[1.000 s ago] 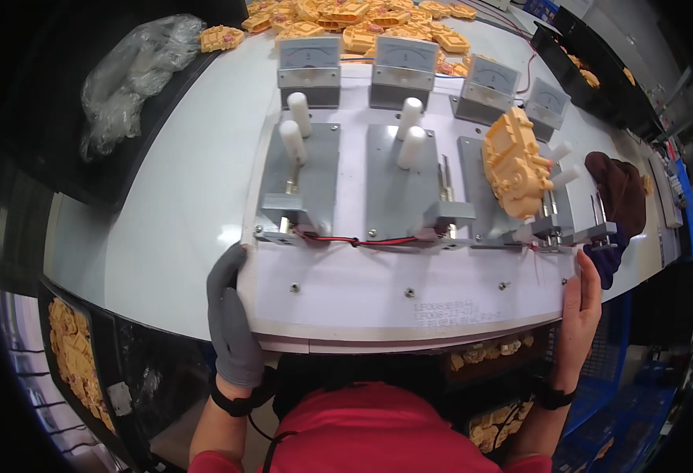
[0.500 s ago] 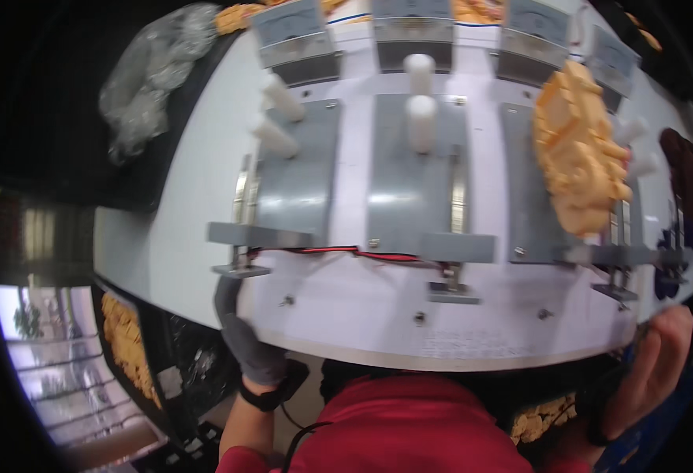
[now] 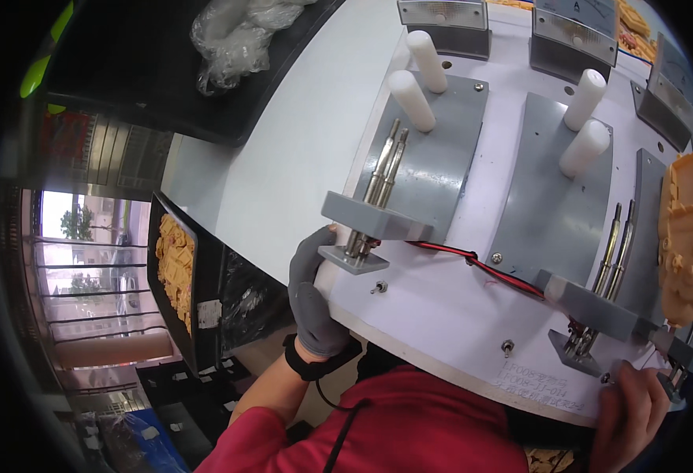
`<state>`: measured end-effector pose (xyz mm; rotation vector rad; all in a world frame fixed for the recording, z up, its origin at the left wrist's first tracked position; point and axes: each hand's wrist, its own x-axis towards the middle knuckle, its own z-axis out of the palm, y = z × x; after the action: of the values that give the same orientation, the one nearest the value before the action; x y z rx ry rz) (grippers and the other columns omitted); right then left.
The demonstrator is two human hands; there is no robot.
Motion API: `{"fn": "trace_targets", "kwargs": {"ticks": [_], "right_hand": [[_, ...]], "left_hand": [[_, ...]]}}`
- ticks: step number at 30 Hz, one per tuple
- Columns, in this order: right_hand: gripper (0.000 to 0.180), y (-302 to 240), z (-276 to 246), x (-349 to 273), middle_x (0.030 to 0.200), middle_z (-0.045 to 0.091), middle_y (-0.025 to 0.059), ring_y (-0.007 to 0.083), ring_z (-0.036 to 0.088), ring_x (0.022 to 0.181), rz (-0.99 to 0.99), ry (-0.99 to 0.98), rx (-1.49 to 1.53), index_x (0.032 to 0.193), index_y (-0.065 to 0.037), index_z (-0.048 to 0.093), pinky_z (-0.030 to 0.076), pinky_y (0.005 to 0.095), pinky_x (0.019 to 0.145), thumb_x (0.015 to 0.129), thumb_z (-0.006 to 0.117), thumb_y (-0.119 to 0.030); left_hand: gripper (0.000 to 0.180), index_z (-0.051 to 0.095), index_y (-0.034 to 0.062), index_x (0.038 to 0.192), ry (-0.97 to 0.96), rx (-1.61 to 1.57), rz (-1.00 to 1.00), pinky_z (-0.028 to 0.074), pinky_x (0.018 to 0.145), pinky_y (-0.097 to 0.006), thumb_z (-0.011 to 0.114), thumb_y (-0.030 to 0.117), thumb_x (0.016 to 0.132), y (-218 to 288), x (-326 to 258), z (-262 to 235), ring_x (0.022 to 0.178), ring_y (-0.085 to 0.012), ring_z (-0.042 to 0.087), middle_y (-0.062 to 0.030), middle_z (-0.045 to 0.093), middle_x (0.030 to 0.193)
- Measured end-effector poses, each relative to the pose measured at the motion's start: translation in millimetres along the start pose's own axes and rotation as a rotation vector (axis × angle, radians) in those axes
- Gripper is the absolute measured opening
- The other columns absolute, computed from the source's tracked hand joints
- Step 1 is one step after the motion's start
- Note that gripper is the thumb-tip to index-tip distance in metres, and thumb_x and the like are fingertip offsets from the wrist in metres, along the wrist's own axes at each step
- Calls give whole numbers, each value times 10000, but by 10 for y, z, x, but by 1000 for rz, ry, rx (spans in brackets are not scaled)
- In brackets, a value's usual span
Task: The person places yellow plastic electrical components into metal clamps on a white testing board. They connect red and black wires to the components and the board, then wipe the surface with a purple cloth. The person repeats this process for multiple components, moving them from a pile on the table to the clamps.
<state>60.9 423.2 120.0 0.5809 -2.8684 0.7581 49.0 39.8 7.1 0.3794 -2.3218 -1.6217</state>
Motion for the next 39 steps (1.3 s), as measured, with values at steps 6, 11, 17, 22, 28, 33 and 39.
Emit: {"fn": "trace_targets", "kwargs": {"ticks": [6, 11, 17, 22, 28, 33, 39], "right_hand": [[231, -99, 32, 66, 957, 723, 112, 274, 658, 809, 31, -6, 6, 1071, -6, 707, 533, 355, 743, 849, 771, -10], [213, -111, 123, 70, 917, 712, 135, 277, 656, 781, 66, 71, 88, 1044, -4, 698, 521, 361, 723, 843, 769, 10], [196, -102, 98, 102, 863, 700, 137, 282, 643, 746, 37, 45, 64, 1016, -4, 694, 507, 359, 700, 837, 767, 24], [202, -132, 142, 81, 864, 698, 133, 294, 633, 732, 21, 95, 42, 1005, -11, 697, 498, 366, 734, 823, 775, 30], [228, -145, 242, -80, 907, 538, 126, 281, 518, 867, 90, 139, 22, 975, 8, 600, 410, 361, 819, 773, 656, 99], [260, -186, 257, -54, 879, 538, 131, 285, 517, 834, 135, 169, 49, 955, 1, 612, 420, 362, 795, 734, 668, 125], [227, -174, 264, -44, 871, 540, 131, 279, 518, 832, 117, 174, 42, 950, 9, 609, 420, 363, 789, 757, 661, 117]], "left_hand": [[696, 479, -73, 1349, -18, 8, 42, 405, 1043, -414, 291, 516, 1031, 9, 33, 12, 1200, -291, 546, -220, 534, 1328], [657, 483, -79, 1337, -42, -28, 95, 405, 1042, -412, 298, 475, 1035, 118, 46, 63, 1197, -308, 548, -245, 542, 1322], [614, 491, -95, 1325, -28, -43, 208, 416, 1033, -419, 305, 416, 1039, 62, 39, 70, 1177, -328, 564, -271, 557, 1307], [595, 507, -117, 1303, -42, 104, 271, 418, 1035, -421, 306, 377, 1038, 190, 68, 69, 1177, -345, 573, -274, 569, 1295], [591, 513, -127, 1295, -54, 120, 359, 422, 1034, -420, 313, 364, 1033, 237, 90, 68, 1183, -347, 573, -272, 569, 1299], [601, 512, -124, 1300, -52, 59, 367, 424, 1031, -413, 318, 378, 1033, 224, 104, 92, 1181, -336, 573, -264, 570, 1297], [607, 510, -116, 1310, -45, 19, 342, 423, 1032, -407, 317, 388, 1031, 170, 98, 94, 1185, -327, 570, -255, 569, 1298]]}}
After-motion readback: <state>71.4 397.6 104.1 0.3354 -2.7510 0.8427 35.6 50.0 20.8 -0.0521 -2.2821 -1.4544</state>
